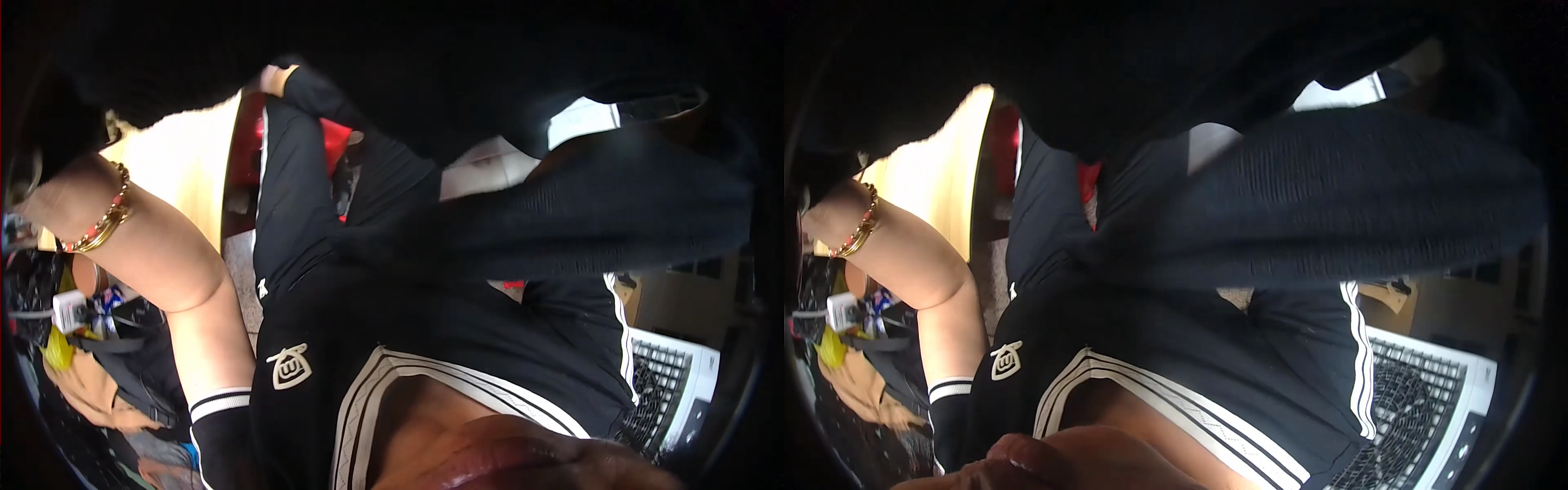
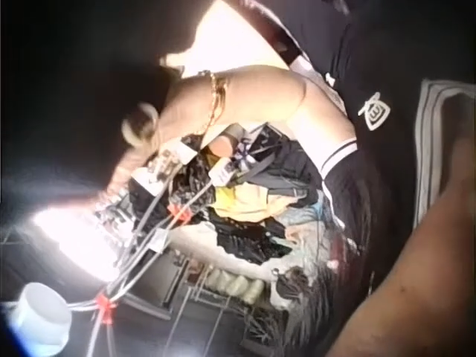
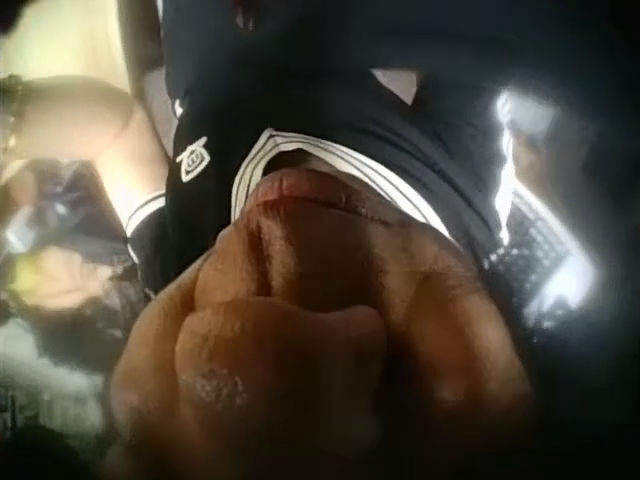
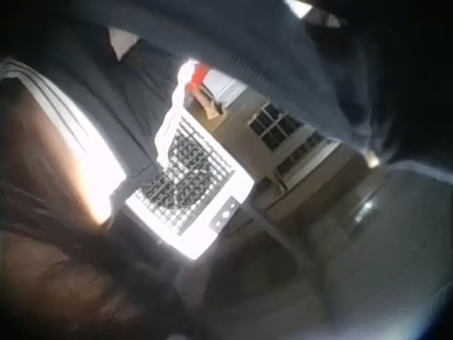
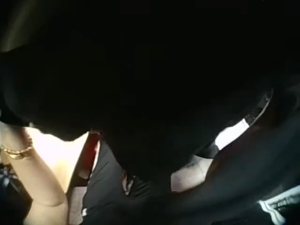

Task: Trimming loose threads from buttons on a black garment using small snips.

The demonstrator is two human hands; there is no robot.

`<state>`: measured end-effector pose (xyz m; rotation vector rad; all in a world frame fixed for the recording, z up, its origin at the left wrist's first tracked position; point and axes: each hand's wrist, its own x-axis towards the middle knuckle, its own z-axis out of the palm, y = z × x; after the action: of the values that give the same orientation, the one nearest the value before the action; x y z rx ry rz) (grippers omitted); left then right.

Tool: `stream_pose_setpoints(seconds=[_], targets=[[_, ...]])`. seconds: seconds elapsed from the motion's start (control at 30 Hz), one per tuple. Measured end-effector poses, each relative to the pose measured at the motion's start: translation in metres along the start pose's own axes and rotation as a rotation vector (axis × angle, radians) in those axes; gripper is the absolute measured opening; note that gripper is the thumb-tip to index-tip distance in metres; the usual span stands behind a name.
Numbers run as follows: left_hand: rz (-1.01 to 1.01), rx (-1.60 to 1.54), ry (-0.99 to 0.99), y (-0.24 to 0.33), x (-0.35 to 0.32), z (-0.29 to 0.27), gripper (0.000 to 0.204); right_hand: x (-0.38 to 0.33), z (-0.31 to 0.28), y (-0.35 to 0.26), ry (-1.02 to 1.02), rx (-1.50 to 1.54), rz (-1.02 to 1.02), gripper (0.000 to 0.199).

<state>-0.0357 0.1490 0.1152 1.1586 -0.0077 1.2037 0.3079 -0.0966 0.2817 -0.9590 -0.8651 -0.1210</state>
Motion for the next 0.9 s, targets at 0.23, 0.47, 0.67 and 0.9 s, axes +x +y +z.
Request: stream_pose_setpoints(seconds=[0.23, 0.47, 0.67, 0.9], targets=[[-0.135, 0.711, 0.244, 0.005, -0.054, -0.01, 0.029, 0.015, -0.05, 0.04, 0.017, -0.044, 0.205, 0.026], [-0.859, 0.095, 0.027, -0.094, -0.122, 0.074, 0.051, -0.036, -0.192, 0.121, -0.049, -0.567, 0.392, 0.018], [-0.932, 0.237, 0.067, -0.106, -0.128, 0.081, 0.061, -0.101, -0.15, 0.102, -0.343, -1.006, 0.216, 0.026], [-1.104, 0.691, -0.285, -0.122, -0.128, 0.086, 0.063, -0.106, -0.087, 0.095, -0.646, -0.809, -0.095, 0.042]])
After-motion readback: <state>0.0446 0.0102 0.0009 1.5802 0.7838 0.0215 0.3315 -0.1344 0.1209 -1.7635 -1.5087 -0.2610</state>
